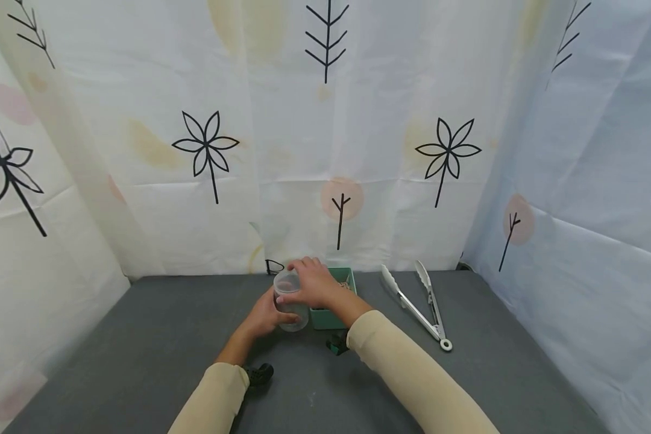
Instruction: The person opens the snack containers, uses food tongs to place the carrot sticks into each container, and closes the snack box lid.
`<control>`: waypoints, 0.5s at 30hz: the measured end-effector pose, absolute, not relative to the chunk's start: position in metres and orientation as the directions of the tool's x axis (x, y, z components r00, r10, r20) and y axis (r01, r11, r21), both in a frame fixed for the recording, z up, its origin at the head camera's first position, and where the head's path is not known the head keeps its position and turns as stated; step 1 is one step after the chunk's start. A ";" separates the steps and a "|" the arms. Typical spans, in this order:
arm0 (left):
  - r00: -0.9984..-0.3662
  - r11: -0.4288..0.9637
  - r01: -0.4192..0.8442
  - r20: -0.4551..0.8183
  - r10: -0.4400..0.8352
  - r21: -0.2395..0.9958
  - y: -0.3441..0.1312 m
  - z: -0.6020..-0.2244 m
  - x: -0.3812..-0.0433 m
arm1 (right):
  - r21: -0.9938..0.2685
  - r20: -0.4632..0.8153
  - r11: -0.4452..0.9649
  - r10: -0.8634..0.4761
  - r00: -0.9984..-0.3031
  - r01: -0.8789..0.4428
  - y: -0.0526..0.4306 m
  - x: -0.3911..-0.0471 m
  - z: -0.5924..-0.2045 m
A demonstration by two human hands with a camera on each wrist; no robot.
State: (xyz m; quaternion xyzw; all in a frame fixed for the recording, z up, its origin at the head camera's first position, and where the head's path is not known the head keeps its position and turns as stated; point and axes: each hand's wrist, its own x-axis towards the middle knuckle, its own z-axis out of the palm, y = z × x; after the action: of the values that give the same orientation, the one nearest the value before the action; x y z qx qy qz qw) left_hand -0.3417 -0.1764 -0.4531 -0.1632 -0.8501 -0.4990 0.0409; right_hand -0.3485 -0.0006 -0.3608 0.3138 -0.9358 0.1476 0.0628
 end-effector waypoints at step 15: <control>-0.926 0.433 0.361 0.265 0.268 0.826 -0.177 -0.454 -0.343 | -0.436 0.151 0.687 -0.581 -0.800 -0.581 0.002 -0.348 -0.354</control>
State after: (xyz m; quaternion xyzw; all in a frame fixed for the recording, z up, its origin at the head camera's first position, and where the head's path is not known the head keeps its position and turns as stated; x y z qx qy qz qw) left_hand -0.3429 -0.1774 -0.4537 -0.1860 -0.8452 -0.4988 0.0469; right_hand -0.3477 0.0019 -0.3536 0.3164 -0.9184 0.2374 0.0004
